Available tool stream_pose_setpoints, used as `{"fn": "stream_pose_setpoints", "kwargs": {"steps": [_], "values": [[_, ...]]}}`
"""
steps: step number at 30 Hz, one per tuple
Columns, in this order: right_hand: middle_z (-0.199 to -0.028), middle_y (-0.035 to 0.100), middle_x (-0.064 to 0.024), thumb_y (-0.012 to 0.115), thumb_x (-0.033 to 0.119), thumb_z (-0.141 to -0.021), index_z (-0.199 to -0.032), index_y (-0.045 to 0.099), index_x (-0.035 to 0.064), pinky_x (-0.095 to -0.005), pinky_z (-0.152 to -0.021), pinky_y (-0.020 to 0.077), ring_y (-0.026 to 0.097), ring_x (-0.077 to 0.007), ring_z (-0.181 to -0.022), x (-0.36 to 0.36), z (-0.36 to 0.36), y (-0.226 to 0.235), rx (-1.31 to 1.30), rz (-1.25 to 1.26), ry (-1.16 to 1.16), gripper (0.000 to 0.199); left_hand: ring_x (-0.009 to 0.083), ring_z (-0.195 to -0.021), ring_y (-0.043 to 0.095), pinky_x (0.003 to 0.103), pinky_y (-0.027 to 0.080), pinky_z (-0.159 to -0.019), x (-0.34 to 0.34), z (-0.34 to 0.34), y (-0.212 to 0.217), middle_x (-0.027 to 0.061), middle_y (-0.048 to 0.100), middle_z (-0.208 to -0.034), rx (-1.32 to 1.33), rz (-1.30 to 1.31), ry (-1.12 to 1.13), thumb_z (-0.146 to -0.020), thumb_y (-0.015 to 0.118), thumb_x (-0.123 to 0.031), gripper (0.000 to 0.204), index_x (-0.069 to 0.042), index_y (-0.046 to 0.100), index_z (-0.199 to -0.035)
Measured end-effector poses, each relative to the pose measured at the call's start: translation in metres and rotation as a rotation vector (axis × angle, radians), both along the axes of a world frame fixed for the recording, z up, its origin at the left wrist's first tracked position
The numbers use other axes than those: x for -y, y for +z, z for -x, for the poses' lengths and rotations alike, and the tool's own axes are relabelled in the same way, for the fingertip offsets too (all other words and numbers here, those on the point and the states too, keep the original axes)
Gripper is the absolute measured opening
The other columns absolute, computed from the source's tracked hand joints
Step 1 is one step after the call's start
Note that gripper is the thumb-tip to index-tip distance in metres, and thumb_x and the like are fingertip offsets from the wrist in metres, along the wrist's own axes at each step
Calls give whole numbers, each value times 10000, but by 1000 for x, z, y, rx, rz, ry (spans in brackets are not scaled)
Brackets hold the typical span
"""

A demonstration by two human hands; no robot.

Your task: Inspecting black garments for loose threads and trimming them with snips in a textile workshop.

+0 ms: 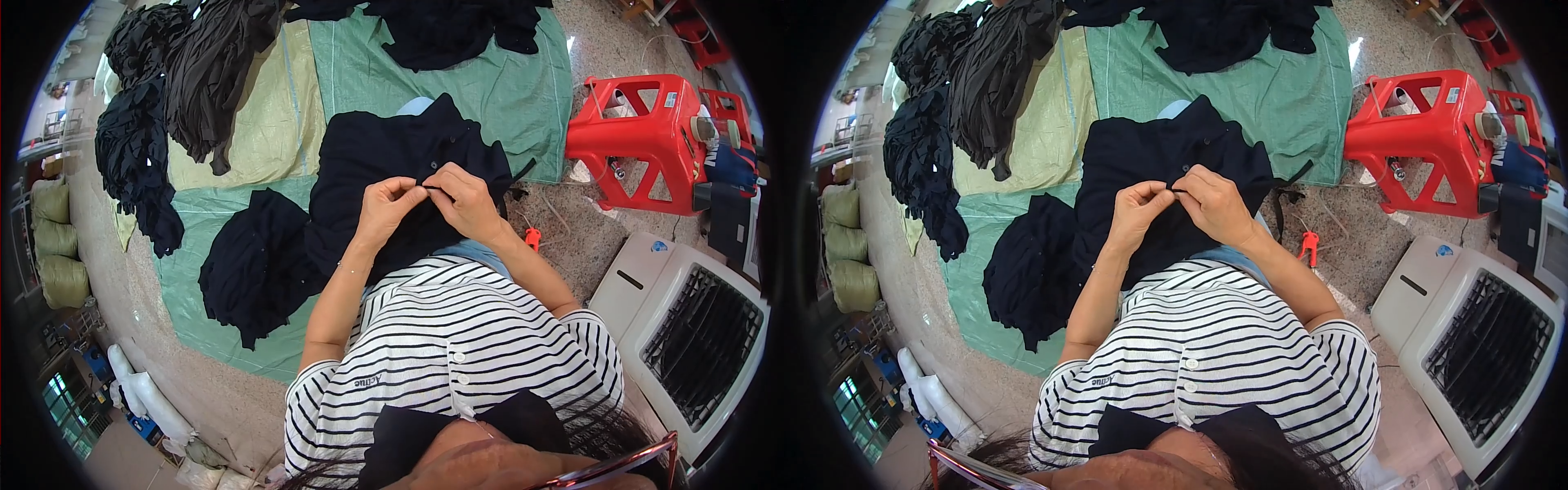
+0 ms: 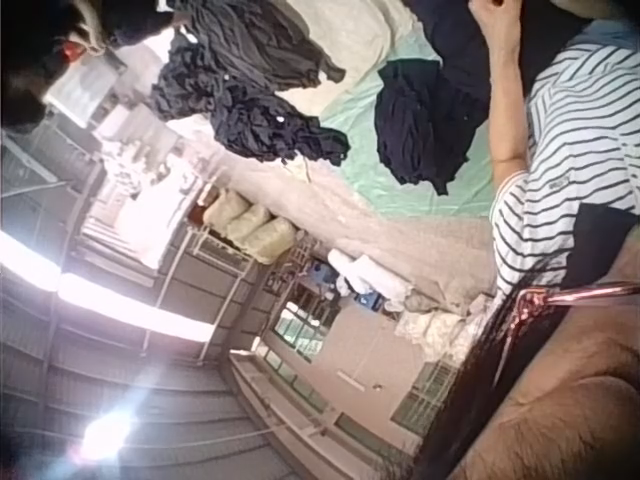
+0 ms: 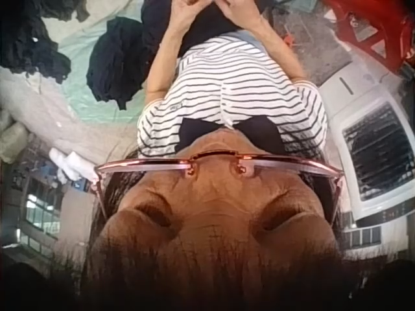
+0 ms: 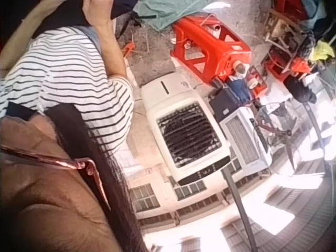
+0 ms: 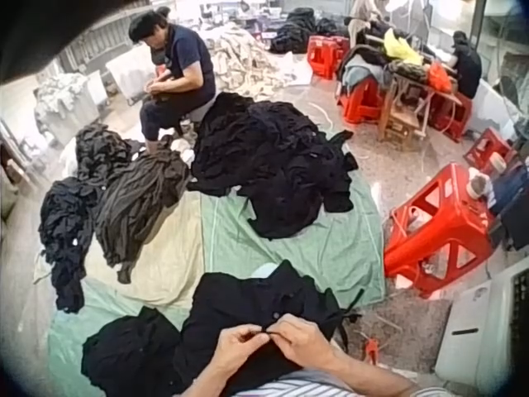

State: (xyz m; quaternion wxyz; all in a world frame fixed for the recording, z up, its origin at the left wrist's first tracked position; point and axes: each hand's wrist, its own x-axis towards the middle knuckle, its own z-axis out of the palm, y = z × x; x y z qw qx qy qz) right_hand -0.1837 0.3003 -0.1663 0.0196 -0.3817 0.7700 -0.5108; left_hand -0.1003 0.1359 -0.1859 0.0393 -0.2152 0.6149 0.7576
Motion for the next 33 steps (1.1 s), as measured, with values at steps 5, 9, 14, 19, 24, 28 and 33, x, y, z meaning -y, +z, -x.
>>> {"fn": "stream_pose_setpoints", "kwargs": {"steps": [5,9,14,19,24,28,33], "values": [[-829,633,-108,721,-46,-768,-898,662,-8,-329,-617,509,645,-261,-725,-3,-4,4,63,-18,19,148,51,-784,604,187,497,-752,6,-5,1,2,694,-924,104,-207,-11,-853,754,-3,230,23,710,-1077],[-835,639,-108,739,-41,-765,-908,670,-7,-327,-617,510,648,-258,-729,-4,-4,4,33,-6,5,162,53,-780,603,196,507,-727,1,-1,12,8,685,-905,88,-265,65,-853,759,-8,224,37,700,-1065],[-840,644,-109,748,-48,-760,-907,670,-9,-320,-605,509,646,-258,-717,-2,-10,-3,21,11,-30,171,56,-798,603,204,504,-752,-7,-3,9,18,688,-913,85,-267,145,-881,711,17,190,44,694,-1068],[-835,642,-113,736,-65,-761,-910,662,-19,-325,-595,510,640,-264,-704,3,-17,-14,30,36,-122,172,50,-785,576,199,478,-728,-21,-4,-1,12,680,-907,81,-1,170,-902,669,24,181,47,688,-1080],[-840,629,-116,728,-52,-769,-914,651,-13,-342,-612,521,641,-280,-721,6,-17,-19,-10,21,-120,169,43,-780,569,195,471,-716,-19,-4,-4,-5,679,-890,111,-163,218,-921,682,-22,164,41,694,-1072],[-843,616,-116,732,-32,-767,-909,647,1,-361,-649,532,645,-295,-758,5,-17,-15,-41,12,-87,168,9,-728,534,173,427,-655,9,-7,-3,-46,650,-846,247,-360,25,-954,669,-89,96,-16,702,-1008],[-846,617,-113,741,-28,-754,-912,651,7,-364,-660,531,643,-293,-762,3,-19,-15,-54,7,-48,185,18,-708,517,182,412,-662,11,-10,1,-58,632,-828,236,-265,-80,-959,666,-113,92,-28,695,-976]]}}
